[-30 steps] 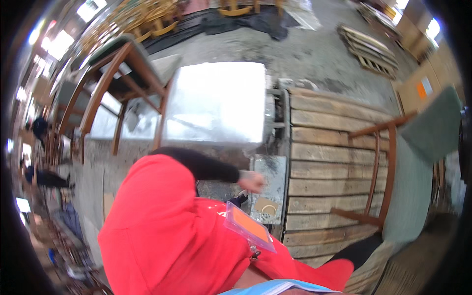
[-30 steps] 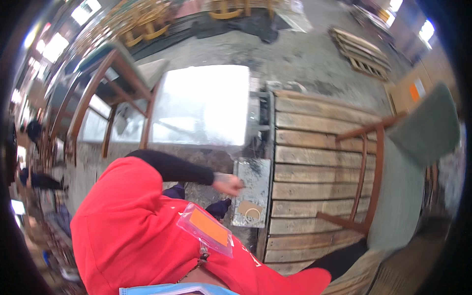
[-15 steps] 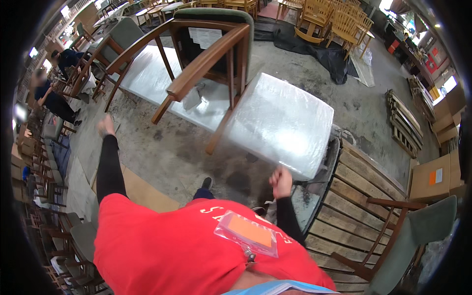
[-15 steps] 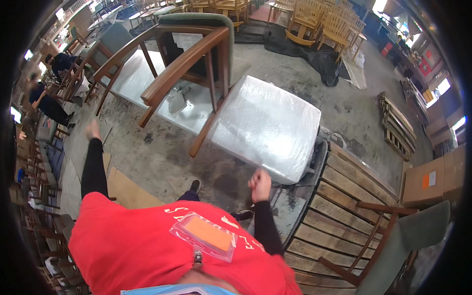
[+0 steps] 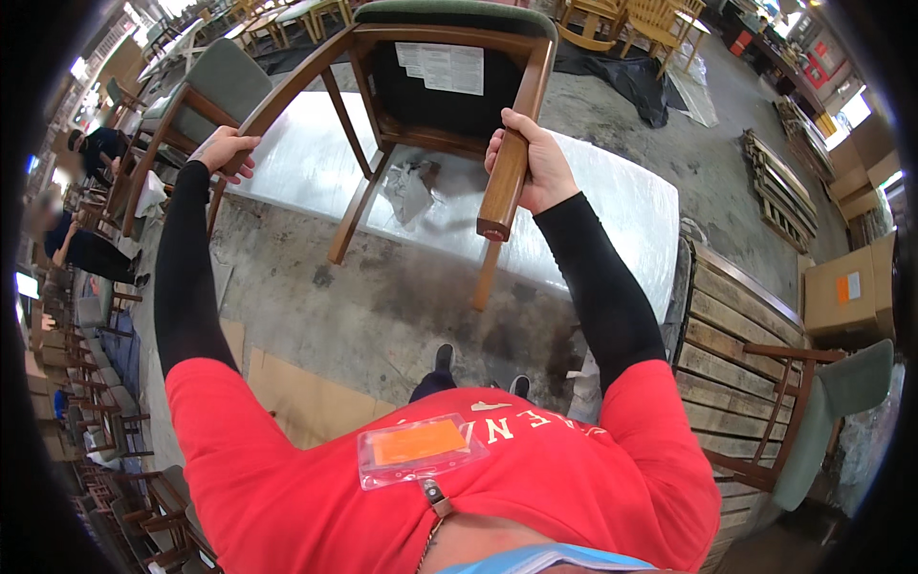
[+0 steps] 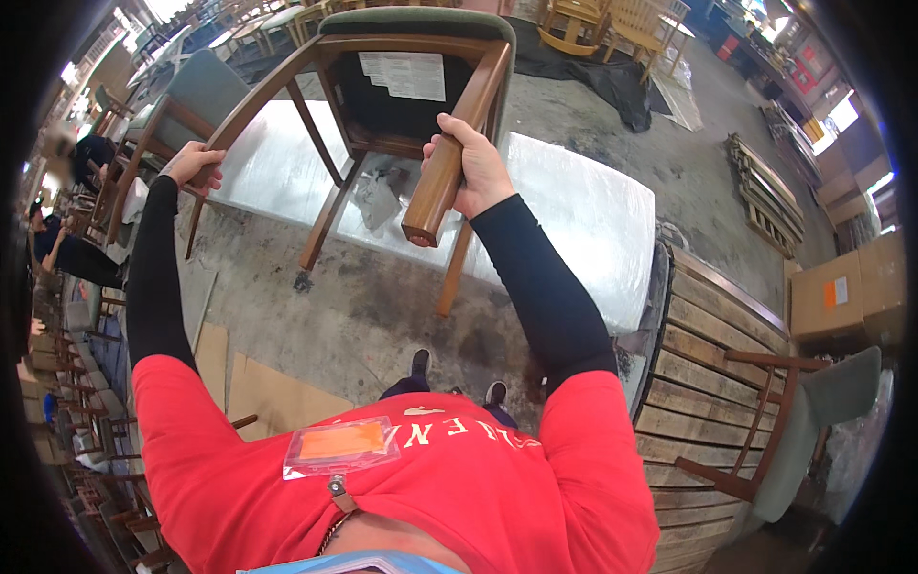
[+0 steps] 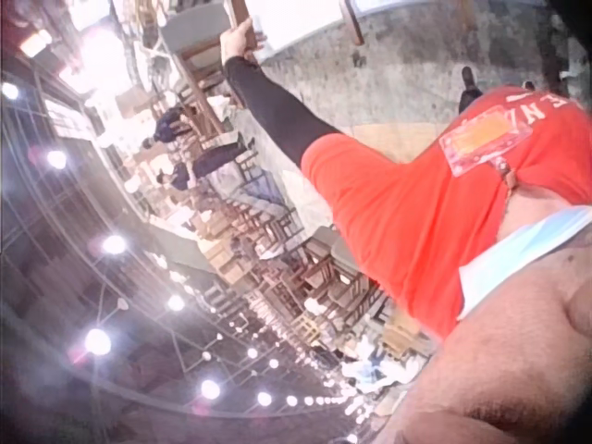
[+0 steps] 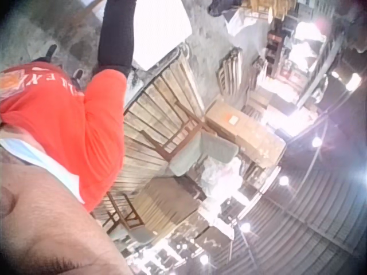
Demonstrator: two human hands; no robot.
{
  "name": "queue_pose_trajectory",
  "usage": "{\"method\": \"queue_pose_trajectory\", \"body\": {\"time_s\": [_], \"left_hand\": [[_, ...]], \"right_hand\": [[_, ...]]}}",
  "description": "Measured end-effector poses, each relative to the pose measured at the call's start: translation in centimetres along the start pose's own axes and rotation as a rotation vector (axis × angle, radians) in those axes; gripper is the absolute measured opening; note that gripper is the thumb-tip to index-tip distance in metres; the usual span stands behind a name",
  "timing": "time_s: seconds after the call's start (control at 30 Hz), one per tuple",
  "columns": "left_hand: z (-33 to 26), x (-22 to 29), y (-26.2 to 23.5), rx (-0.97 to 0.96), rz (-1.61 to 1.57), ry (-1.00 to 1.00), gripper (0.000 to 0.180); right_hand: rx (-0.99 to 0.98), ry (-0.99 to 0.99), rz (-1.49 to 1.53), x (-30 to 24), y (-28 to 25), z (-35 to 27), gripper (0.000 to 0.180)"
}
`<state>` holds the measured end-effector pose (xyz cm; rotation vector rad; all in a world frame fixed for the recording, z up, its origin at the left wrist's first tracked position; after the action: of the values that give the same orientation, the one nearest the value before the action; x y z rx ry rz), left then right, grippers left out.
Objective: The person wipes the underside of a wooden chair with a cloth, then lifts and repositions it. This sequence repeats several times as the person cleans multiple chairs in a workshop.
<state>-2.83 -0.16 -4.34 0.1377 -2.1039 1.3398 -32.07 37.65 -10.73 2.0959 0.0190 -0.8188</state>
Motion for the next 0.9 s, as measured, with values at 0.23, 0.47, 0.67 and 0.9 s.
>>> {"method": "queue_pose_trajectory", "body": {"time_s": [0.23,0.47,0.67,0.9], "left_hand": [[-8.6,3.9,4.9,0.02,-0.269,0.177,0.028],[-18.3,9.5,12.9,-0.041,-0.321,0.2,0.03],[-24.5,15.6,21.3,-0.115,-0.332,0.199,0.035],[-29.6,22.8,28.2,-0.181,-0.304,0.243,0.048]], "right_hand": [[-0.034,0.087,-0.068,-5.0,-6.2,-3.3,0.022],[0.014,0.053,-0.101,-11.8,-15.8,-12.6,0.034],[0.055,-0.01,-0.098,-17.2,-24.2,-20.2,0.041],[0.07,-0.056,-0.006,-21.8,-33.1,-27.2,0.047]]}}
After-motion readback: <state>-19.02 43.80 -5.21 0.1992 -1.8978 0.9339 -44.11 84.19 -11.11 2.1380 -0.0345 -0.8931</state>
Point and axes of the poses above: each hand's wrist, its own z-axis towards the middle knuckle, its own y-axis out of the palm, x = y × z, the point moved 8 cm from there along z, towards the middle knuckle, and after that the axes turned 7 degrees about x, right-handed, at the moved point
